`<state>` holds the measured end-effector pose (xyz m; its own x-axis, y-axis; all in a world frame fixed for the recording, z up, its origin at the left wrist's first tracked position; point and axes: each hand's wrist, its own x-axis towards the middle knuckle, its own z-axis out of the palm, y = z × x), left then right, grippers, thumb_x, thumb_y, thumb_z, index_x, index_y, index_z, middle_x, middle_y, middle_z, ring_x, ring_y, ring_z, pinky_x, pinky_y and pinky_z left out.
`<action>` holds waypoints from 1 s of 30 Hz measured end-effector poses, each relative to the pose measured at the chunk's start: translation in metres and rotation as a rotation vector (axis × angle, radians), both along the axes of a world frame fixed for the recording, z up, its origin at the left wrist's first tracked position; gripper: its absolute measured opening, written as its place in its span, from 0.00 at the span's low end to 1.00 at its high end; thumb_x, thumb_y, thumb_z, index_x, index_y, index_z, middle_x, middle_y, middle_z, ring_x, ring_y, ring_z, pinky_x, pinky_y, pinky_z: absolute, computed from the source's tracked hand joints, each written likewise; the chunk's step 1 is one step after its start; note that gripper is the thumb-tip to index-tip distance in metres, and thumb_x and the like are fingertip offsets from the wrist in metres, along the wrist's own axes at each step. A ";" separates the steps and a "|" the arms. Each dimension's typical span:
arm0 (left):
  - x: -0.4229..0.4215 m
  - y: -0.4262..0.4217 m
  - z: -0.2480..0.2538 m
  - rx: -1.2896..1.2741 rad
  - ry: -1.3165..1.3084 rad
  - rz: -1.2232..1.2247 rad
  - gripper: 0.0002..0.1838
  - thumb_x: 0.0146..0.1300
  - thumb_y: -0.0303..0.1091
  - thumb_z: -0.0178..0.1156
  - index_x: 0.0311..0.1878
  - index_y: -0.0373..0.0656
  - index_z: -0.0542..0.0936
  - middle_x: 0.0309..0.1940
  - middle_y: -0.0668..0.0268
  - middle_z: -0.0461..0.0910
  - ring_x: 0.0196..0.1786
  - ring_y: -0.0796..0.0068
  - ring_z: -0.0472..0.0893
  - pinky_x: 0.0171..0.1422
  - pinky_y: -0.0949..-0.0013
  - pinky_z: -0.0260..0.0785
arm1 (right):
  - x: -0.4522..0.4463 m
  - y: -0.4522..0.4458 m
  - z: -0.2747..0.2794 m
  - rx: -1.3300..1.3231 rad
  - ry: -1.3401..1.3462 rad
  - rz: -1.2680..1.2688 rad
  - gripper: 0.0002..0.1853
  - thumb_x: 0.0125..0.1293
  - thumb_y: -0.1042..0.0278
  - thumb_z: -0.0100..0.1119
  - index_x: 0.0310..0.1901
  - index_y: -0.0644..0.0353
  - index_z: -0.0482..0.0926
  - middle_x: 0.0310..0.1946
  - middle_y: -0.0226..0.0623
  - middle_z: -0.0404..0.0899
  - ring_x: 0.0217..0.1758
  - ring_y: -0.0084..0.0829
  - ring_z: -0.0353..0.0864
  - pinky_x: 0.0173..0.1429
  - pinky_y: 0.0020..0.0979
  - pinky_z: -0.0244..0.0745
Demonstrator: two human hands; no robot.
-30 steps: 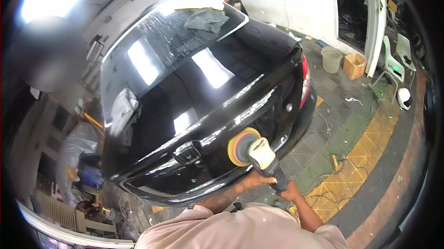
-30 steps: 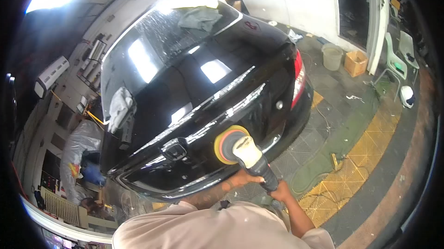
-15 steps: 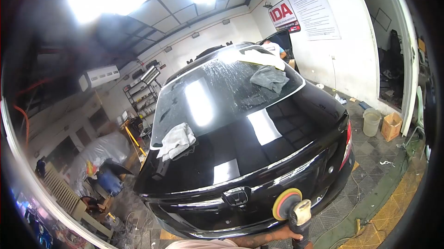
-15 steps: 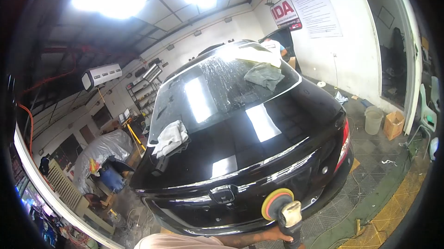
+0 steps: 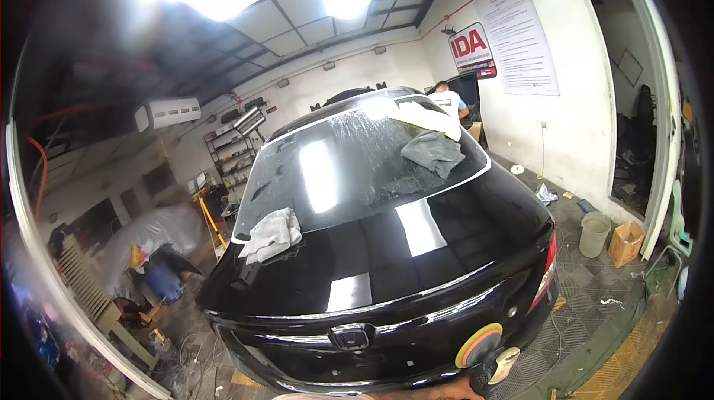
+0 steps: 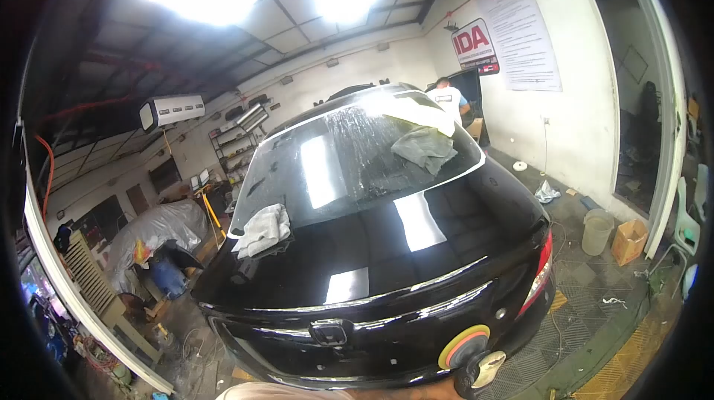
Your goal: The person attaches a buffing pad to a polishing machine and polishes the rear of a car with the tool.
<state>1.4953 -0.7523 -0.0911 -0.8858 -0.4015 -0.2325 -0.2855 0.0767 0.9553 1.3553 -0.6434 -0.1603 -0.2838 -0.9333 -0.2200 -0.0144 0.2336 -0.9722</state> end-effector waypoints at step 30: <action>-0.124 0.045 0.006 -0.002 -0.167 0.146 0.36 0.47 0.39 0.83 0.59 0.36 0.81 0.52 0.60 0.86 0.52 0.68 0.84 0.60 0.64 0.77 | -0.079 0.071 -0.100 -0.082 -0.286 0.174 0.26 0.52 0.73 0.75 0.55 0.57 0.80 0.45 0.30 0.83 0.48 0.29 0.82 0.58 0.35 0.78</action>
<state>1.3711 -0.7078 -0.0855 -0.7676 -0.5228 -0.3709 -0.4484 0.0245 0.8935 1.2761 -0.5720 -0.2606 -0.0569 -0.9801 -0.1902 0.2287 0.1726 -0.9581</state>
